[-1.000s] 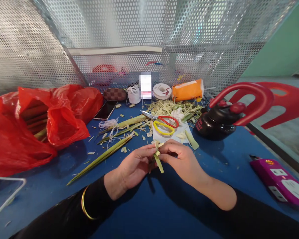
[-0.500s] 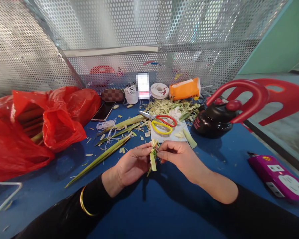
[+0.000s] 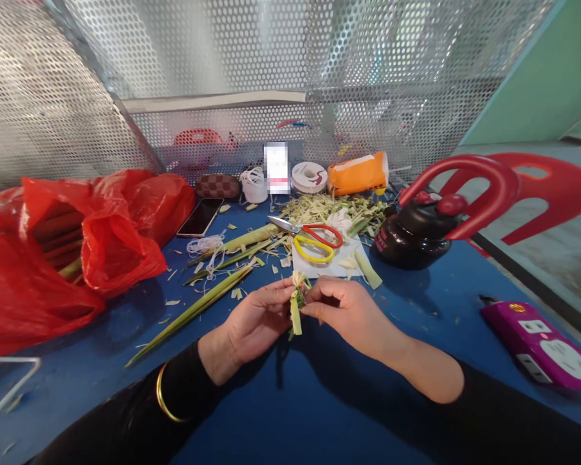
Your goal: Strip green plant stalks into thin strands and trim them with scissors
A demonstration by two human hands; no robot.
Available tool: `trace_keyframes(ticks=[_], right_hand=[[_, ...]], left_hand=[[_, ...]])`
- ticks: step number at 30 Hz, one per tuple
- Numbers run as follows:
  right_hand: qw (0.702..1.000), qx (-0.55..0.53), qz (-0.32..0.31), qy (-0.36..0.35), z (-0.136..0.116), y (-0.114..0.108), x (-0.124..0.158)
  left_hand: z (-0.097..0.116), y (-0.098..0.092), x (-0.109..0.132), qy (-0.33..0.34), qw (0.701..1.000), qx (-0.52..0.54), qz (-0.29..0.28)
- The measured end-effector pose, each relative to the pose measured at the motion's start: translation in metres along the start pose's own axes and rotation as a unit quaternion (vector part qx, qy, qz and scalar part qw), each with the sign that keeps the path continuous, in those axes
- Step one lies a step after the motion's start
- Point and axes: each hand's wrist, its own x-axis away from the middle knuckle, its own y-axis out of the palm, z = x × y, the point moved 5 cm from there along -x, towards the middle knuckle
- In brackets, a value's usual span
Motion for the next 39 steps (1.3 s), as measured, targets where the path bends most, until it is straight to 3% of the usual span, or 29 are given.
trace_keyframes(ticks=[5,12,15,21,25,27,29,35,39], right_hand=[[0.997,-0.075,-0.007,0.017,-0.001,-0.005,-0.002],[1.0,0.025,0.01,0.002,-0.001,-0.012,0.002],[0.999,0.029,0.026,0.005,-0.003,-0.016,0.001],[0.99,-0.109,0.043,0.076,0.007,-0.011,-0.004],[0.957,-0.238,0.051,0.156,0.02,-0.007,-0.003],[0.941,-0.281,0.052,0.182,0.024,-0.007,-0.003],[0.936,-0.294,0.054,0.187,0.025,-0.009,-0.004],[0.974,-0.182,0.004,0.132,0.012,-0.015,-0.005],[0.986,-0.106,-0.067,0.106,0.005,-0.006,0.005]], left_hand=[[0.001,-0.001,0.0,0.019,0.999,-0.024,0.027],[0.009,-0.002,0.004,0.109,0.976,-0.161,0.098],[0.009,-0.002,0.005,0.111,0.971,-0.178,0.111],[0.006,0.004,0.006,0.094,0.985,-0.132,0.059],[0.009,0.011,0.007,0.134,0.972,-0.193,0.011],[0.015,0.012,0.007,0.184,0.945,-0.271,0.002],[0.02,0.014,0.008,0.238,0.898,-0.371,-0.001],[0.022,0.023,0.02,0.38,0.719,-0.583,-0.004],[0.011,0.024,0.037,0.393,0.625,-0.675,-0.015]])
